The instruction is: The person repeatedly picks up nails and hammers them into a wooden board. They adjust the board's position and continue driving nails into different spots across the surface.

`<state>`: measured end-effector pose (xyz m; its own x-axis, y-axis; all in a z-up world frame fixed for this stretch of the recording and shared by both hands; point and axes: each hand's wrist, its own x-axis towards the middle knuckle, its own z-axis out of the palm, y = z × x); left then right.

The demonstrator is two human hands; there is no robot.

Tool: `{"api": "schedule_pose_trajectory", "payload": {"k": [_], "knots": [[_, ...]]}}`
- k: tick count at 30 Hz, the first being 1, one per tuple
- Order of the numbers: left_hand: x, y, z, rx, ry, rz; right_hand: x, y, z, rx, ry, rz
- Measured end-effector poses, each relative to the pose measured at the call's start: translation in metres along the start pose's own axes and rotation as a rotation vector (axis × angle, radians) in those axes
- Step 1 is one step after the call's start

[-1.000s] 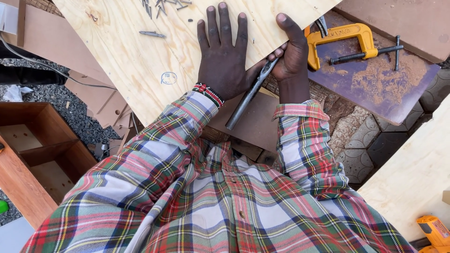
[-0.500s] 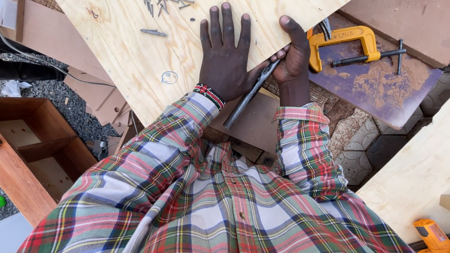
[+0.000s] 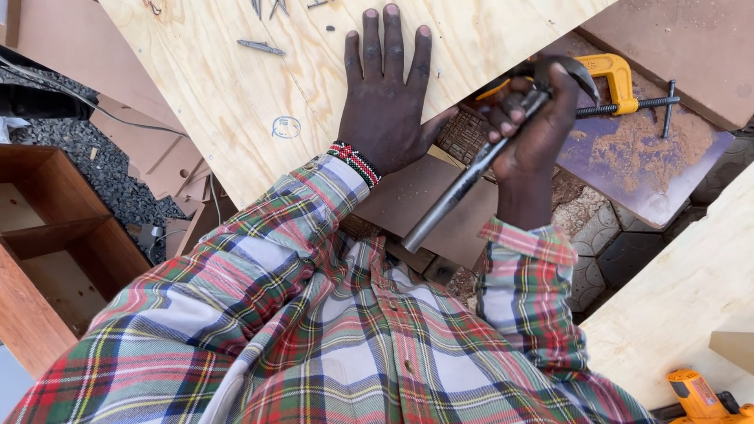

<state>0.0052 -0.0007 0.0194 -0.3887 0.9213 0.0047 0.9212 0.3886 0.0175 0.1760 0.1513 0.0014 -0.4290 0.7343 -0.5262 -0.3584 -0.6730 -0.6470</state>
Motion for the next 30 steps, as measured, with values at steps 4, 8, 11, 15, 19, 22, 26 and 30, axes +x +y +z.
{"api": "schedule_pose_trajectory", "payload": {"k": [4,8,11,15,19,22,26,30], "knots": [[0.000,-0.001,-0.008,-0.036,-0.053,0.014,-0.042,-0.033,-0.010,-0.138,0.161,-0.162],[0.000,0.000,-0.010,-0.054,-0.028,0.011,-0.083,-0.082,0.043,-0.489,-0.109,-0.190],[0.002,0.001,-0.010,-0.084,-0.040,0.006,-0.107,-0.101,0.084,-1.176,-0.337,-0.352],[0.001,0.002,-0.011,-0.147,0.001,0.012,-0.109,-0.095,0.094,-1.467,-0.584,-0.824],[0.001,0.001,0.002,-0.178,0.069,0.015,-0.074,-0.073,0.103,-1.738,-0.671,-0.489],[0.000,0.002,-0.001,-0.163,0.081,0.007,-0.063,-0.077,0.083,-1.820,-0.432,-0.282],[0.000,0.001,-0.003,-0.165,0.038,0.024,-0.123,-0.111,0.126,-1.584,-0.630,-0.688],[0.003,0.002,-0.005,-0.161,0.049,0.016,-0.102,-0.090,0.116,-1.313,-0.750,-0.869]]}}
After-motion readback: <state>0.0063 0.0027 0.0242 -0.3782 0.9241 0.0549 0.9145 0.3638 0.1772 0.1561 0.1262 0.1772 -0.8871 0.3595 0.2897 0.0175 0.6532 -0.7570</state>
